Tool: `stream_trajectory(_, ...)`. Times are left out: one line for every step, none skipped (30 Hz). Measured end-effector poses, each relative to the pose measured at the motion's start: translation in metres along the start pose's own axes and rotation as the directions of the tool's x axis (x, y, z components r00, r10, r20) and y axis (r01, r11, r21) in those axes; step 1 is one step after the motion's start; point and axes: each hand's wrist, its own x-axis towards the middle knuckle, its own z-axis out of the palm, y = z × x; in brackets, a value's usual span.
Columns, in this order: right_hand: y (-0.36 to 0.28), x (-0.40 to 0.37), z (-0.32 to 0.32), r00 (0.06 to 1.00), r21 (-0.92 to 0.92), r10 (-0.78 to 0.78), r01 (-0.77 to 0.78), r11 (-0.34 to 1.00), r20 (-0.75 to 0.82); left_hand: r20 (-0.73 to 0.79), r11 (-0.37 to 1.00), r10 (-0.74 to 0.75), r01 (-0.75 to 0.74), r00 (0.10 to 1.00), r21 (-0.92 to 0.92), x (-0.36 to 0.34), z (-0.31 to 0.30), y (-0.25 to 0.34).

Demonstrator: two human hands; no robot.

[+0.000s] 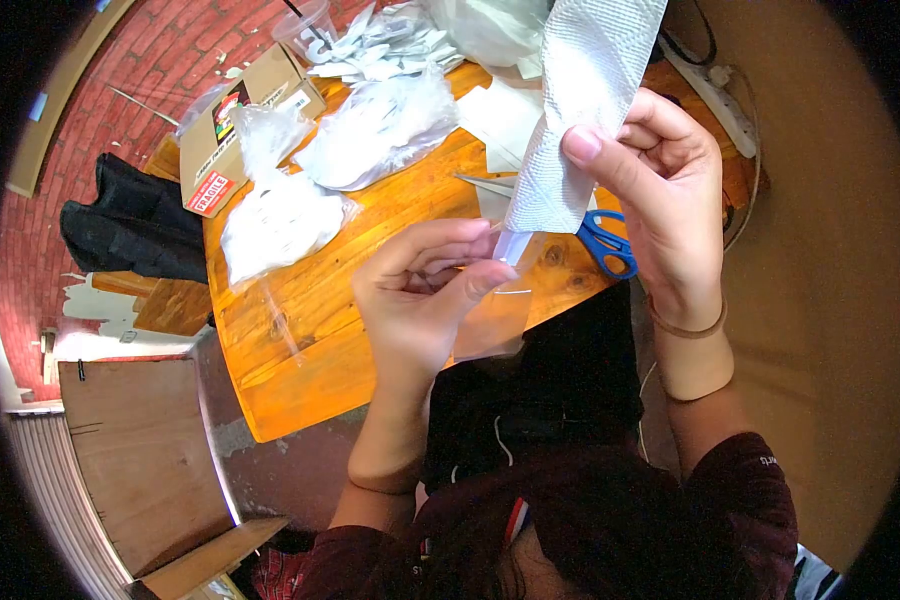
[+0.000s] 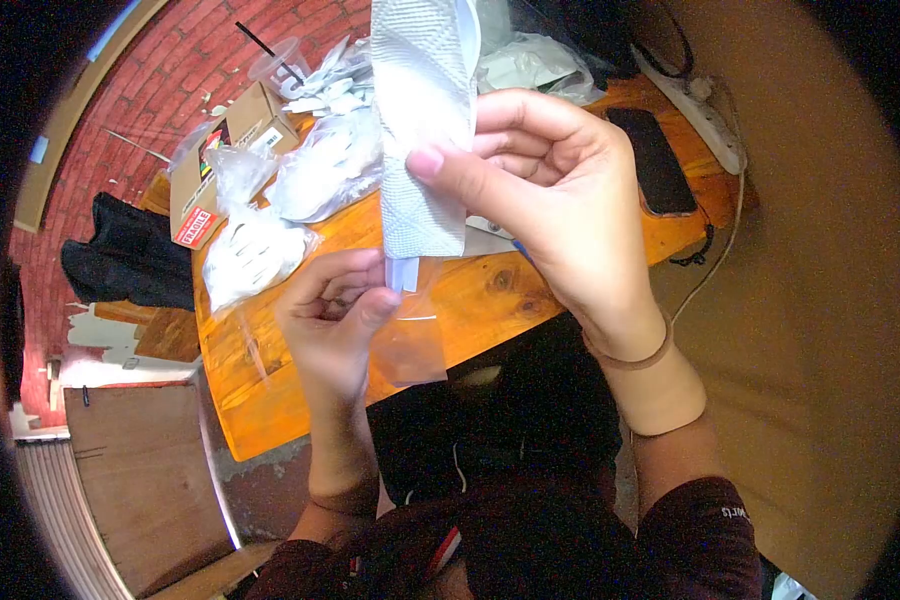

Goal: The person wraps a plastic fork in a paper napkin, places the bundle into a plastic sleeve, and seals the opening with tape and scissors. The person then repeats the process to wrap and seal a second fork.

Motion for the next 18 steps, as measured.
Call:
stream_trajectory(0.0004, -0.0002, 0.0000, 1.000, 0.000, 0.000, 0.000, 1.000, -0.005, -0.020, 1.000, 0.011, -0.011, 1.000, 0.004, -0.0003, 0.0000, -0.0005)
stream_trajectory(0.0003, -0.0001, -0.0002, 1.000, 0.012, 0.008, -0.007, 1.000, -0.006, -0.040, 1.000, 0.022, -0.022, 0.999, 0.008, -0.0009, 0.0002, -0.0015)
stream_trajectory(0.0000, 0.0006, -0.0008, 1.000, 0.024, 0.014, -0.014, 1.000, -0.007, -0.061, 0.999, 0.035, -0.034, 0.998, 0.012, -0.0011, 0.0002, -0.0023)
stream_trajectory(-0.0004, 0.0009, -0.0013, 1.000, 0.037, 0.022, -0.022, 0.999, -0.008, -0.053, 0.999, 0.052, -0.052, 0.997, 0.009, -0.0015, -0.0005, -0.0030)
stream_trajectory(-0.0008, 0.0008, -0.0017, 0.999, 0.038, 0.032, -0.032, 0.999, -0.008, -0.046, 0.998, 0.070, -0.069, 0.997, 0.006, -0.0017, -0.0017, -0.0037)
stream_trajectory(-0.0012, 0.0008, -0.0021, 0.999, 0.040, 0.042, -0.042, 0.998, -0.008, -0.038, 0.996, 0.087, -0.087, 0.995, 0.002, -0.0019, -0.0025, -0.0038)
stream_trajectory(-0.0014, 0.0008, -0.0023, 0.999, 0.042, 0.053, -0.052, 0.998, -0.008, -0.036, 0.996, 0.091, -0.091, 0.995, 0.012, -0.0022, -0.0026, -0.0034)
stream_trajectory(-0.0009, 0.0007, -0.0020, 0.999, 0.028, 0.049, -0.049, 0.998, 0.000, -0.034, 0.995, 0.095, -0.095, 0.995, 0.022, -0.0024, -0.0026, -0.0026)
stream_trajectory(-0.0001, 0.0005, -0.0015, 0.999, 0.014, 0.044, -0.045, 0.999, 0.008, -0.031, 0.995, 0.100, -0.099, 0.995, 0.033, -0.0025, -0.0024, -0.0017)
stream_trajectory(0.0004, 0.0004, -0.0009, 0.999, 0.000, 0.040, -0.040, 0.999, 0.016, -0.040, 0.996, 0.086, -0.086, 0.995, 0.010, -0.0025, -0.0011, -0.0008)
stream_trajectory(-0.0002, 0.0003, -0.0001, 0.998, 0.003, 0.051, -0.051, 0.999, 0.021, -0.048, 0.997, 0.073, -0.073, 0.996, -0.012, -0.0027, 0.0009, 0.0000)
stream_trajectory(-0.0015, 0.0002, 0.0009, 0.998, 0.006, 0.061, -0.061, 0.998, 0.027, -0.055, 0.998, 0.058, -0.060, 0.997, -0.035, -0.0028, 0.0019, 0.0004)
stream_trajectory(-0.0022, 0.0001, 0.0014, 0.997, 0.010, 0.071, -0.072, 0.997, 0.033, -0.043, 0.998, 0.061, -0.061, 0.997, -0.005, -0.0024, 0.0014, -0.0001)
stream_trajectory(-0.0018, 0.0004, 0.0013, 0.997, 0.000, 0.054, -0.054, 0.999, 0.049, -0.030, 0.998, 0.063, -0.063, 0.998, 0.025, -0.0017, 0.0002, -0.0012)
stream_trajectory(-0.0012, 0.0011, 0.0009, 0.997, -0.010, 0.036, -0.036, 0.999, 0.066, -0.017, 0.996, 0.065, -0.064, 0.998, 0.055, -0.0013, -0.0005, -0.0022)
stream_trajectory(-0.0005, 0.0021, 0.0003, 0.996, -0.019, 0.019, -0.017, 1.000, 0.083, -0.009, 0.997, 0.054, -0.053, 0.999, 0.057, -0.0014, -0.0003, -0.0028)
stream_trajectory(0.0001, 0.0033, -0.0002, 0.993, -0.014, 0.017, -0.015, 1.000, 0.118, -0.001, 0.997, 0.041, -0.041, 0.999, 0.058, -0.0017, 0.0003, -0.0034)
stream_trajectory(0.0010, 0.0051, -0.0007, 0.988, -0.009, 0.015, -0.014, 1.000, 0.154, 0.006, 0.998, 0.029, -0.029, 1.000, 0.060, -0.0019, 0.0006, -0.0043)
